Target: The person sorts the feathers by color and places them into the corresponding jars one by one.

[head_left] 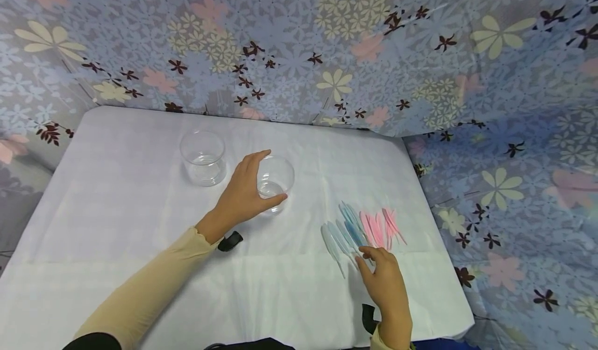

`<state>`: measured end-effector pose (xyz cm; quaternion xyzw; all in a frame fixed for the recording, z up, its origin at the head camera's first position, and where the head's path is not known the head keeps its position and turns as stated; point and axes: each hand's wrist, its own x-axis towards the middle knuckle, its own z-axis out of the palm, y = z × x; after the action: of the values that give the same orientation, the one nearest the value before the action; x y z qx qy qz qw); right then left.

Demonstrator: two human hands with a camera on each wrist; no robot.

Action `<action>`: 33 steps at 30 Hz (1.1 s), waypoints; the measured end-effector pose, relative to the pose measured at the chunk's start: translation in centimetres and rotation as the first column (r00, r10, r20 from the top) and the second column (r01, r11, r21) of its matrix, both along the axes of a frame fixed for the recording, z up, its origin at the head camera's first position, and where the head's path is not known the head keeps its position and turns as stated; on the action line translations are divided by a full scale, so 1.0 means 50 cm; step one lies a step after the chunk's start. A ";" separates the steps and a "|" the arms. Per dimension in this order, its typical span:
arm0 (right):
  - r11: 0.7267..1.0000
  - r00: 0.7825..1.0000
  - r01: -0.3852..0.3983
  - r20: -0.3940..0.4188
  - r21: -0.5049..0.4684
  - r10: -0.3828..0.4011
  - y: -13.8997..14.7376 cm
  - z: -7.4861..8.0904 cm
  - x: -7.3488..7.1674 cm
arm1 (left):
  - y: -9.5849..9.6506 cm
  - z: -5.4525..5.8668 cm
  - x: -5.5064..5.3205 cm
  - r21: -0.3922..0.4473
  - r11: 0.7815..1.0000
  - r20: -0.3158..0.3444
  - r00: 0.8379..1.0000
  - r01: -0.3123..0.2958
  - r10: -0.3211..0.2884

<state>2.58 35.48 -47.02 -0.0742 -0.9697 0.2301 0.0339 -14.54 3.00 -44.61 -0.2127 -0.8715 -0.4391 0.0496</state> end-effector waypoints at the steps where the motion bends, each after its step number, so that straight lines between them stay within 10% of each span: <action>1: 1.000 1.000 0.012 0.015 0.009 -0.012 0.002 0.000 0.000 | -0.002 0.002 0.012 0.007 1.000 -0.005 1.000 0.004 -0.004; 13: 0.996 0.976 0.077 0.202 0.044 -0.085 0.017 -0.003 0.002 | -0.013 -0.021 0.107 0.042 0.998 -0.065 0.997 0.041 -0.038; 33: 0.996 0.967 0.079 0.240 0.043 -0.087 0.024 -0.017 0.009 | -0.009 -0.034 0.116 0.045 0.998 -0.056 0.998 0.039 -0.036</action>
<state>3.04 36.69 -47.87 -0.1416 -0.9663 0.2018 -0.0736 -8.73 2.57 -46.30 -0.2400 -0.8554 -0.4536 0.0704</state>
